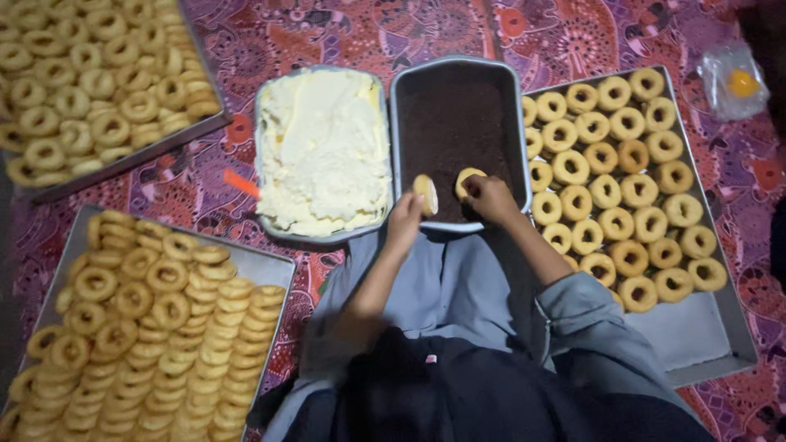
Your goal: The person picks a plain donut from a tray, uses a small orange tool to scoop a white creamy filling from a container, and inserts it into the donut. The filled donut is then placed into a tray of dark crumbs and set aside on a separate tray.
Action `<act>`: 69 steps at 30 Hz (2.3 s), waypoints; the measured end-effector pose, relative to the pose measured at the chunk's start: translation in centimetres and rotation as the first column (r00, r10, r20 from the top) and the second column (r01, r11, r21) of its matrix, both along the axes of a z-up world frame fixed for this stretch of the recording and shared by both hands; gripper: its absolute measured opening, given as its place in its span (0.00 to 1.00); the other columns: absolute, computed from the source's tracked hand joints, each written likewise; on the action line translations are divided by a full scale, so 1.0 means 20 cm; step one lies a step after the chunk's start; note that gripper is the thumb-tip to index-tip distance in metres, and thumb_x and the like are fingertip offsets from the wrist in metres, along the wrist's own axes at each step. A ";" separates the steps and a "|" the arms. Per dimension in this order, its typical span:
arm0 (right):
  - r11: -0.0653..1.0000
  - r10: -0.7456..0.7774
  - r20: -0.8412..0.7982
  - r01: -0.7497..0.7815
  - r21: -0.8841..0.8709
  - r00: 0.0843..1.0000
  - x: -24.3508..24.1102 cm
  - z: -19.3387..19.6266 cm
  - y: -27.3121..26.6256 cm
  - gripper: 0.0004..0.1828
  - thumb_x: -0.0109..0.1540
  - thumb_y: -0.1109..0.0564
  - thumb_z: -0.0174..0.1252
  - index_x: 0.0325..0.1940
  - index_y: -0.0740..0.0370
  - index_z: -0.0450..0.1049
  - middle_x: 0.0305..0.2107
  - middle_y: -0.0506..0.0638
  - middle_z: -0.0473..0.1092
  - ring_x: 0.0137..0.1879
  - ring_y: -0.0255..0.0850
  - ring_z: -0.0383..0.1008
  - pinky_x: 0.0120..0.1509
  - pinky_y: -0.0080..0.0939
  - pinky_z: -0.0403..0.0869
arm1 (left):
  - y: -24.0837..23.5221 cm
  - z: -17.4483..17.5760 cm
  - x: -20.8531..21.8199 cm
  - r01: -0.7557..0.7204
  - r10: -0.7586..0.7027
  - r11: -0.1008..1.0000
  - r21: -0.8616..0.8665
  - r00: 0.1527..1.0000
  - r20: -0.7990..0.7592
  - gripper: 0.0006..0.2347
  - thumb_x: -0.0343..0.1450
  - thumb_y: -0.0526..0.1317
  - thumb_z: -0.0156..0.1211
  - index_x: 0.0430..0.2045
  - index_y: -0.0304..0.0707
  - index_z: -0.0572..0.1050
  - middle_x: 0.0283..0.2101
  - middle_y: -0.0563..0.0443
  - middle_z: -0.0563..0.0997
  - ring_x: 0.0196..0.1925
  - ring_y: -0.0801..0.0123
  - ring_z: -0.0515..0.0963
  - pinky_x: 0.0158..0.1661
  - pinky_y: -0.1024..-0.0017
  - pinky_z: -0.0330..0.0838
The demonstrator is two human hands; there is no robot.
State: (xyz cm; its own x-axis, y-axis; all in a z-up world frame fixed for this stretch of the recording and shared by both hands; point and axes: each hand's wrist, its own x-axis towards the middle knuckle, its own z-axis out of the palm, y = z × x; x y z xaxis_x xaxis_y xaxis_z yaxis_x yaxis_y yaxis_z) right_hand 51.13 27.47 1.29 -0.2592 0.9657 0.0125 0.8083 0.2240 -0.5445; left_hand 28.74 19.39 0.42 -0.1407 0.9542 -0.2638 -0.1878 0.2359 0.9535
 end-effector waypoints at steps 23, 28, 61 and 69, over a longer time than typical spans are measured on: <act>0.939 -0.144 -0.673 0.316 0.139 0.725 -0.13 0.45 -0.18 0.37 0.62 0.60 0.70 0.72 0.65 0.63 0.59 0.57 0.67 0.64 0.54 0.68 0.64 0.54 0.70 | 0.30 0.04 0.24 0.126 0.007 0.986 -0.108 0.618 0.786 0.16 0.79 0.35 0.38 0.61 0.31 0.66 0.59 0.39 0.75 0.61 0.54 0.76 0.61 0.52 0.70; 0.806 -0.589 -0.808 -0.057 -0.589 0.012 0.13 0.23 -0.23 0.20 0.63 0.54 0.63 0.58 0.54 0.71 0.45 0.49 0.74 0.44 0.41 0.78 0.41 0.42 0.76 | 0.27 0.18 0.24 0.362 -0.293 0.888 -0.285 0.921 0.255 0.13 0.76 0.39 0.48 0.53 0.35 0.73 0.57 0.40 0.76 0.59 0.53 0.77 0.48 0.52 0.80; 0.394 -0.908 0.013 0.842 0.367 0.419 1.35 -0.11 -1.59 0.30 0.55 0.53 0.70 0.59 0.70 0.75 0.56 0.67 0.64 0.63 0.65 0.61 0.68 0.65 0.60 | -1.15 -0.14 -1.50 -0.018 -0.273 0.962 -0.272 -0.049 -0.961 0.25 0.69 0.50 0.56 0.63 0.49 0.69 0.77 0.38 0.55 0.77 0.37 0.45 0.65 0.26 0.38; 0.678 -0.587 -0.337 0.674 0.292 0.736 0.95 -0.01 -1.10 0.23 0.61 0.56 0.63 0.60 0.64 0.72 0.58 0.61 0.60 0.67 0.56 0.62 0.75 0.55 0.63 | -0.94 0.19 -1.64 -0.001 -0.759 0.630 -0.777 -0.213 -0.615 0.31 0.65 0.68 0.57 0.65 0.75 0.65 0.77 0.43 0.53 0.80 0.41 0.40 0.69 0.31 0.27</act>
